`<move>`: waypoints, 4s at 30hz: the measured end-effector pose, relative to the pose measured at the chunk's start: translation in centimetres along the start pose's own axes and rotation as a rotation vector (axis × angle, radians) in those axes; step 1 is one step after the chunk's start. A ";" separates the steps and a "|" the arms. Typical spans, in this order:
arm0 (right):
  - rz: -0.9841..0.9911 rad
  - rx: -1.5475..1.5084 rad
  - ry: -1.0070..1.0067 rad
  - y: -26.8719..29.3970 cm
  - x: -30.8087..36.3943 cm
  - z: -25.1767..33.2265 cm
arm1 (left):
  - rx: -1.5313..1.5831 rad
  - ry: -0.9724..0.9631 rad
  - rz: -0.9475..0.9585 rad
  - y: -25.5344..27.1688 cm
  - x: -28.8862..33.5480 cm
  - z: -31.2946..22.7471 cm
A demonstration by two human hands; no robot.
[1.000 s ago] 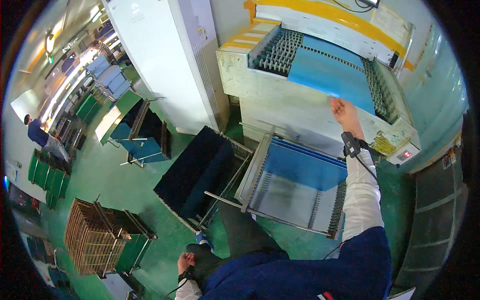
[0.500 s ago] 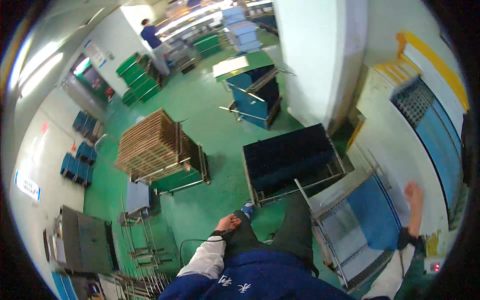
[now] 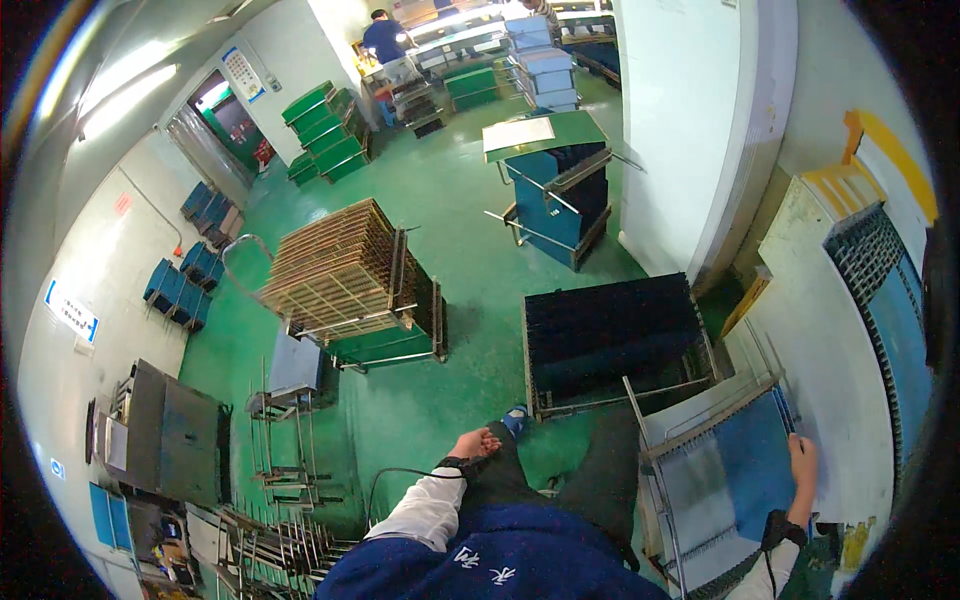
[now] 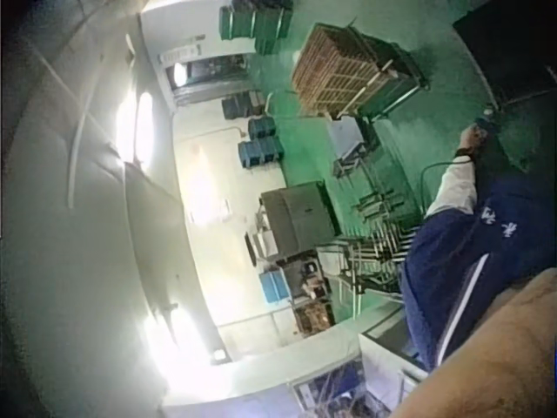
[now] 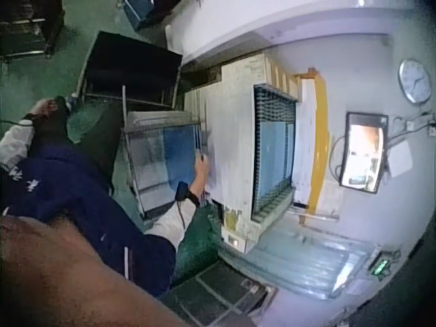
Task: The recorder sorts through stacks of blue and green plastic material sheets and moves them between machines and industrial storage racks.
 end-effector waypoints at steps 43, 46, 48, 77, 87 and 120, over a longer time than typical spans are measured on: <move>-0.038 0.307 0.140 0.7 1.5 3.0 | 0.023 0.045 0.020 1.3 -1.3 0.9; 0.114 0.155 0.102 0.7 1.4 3.3 | 0.044 0.036 0.035 1.5 -1.5 1.1; -0.008 0.195 0.099 0.8 1.5 -0.7 | -0.065 0.000 -0.016 -1.5 -0.2 0.8; 0.000 0.020 -0.098 1.3 0.8 0.5 | 0.091 -0.001 0.006 0.1 0.8 0.3; -0.158 0.299 0.281 7.0 1.1 2.5 | 0.070 0.008 -0.032 -1.6 3.6 -0.5; -0.774 -1.881 -0.385 13.5 1.0 -5.0 | -0.100 0.092 0.166 -0.4 0.4 -1.3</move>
Point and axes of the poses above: each hand's wrist, its own x-axis away from the middle knuckle, its own y-axis out of the back of the hand, z = x × y, the point moved 3 cm from there along -x, towards the middle knuckle, and after that the axes turned 5 degrees about -z, right-handed, at the moved point
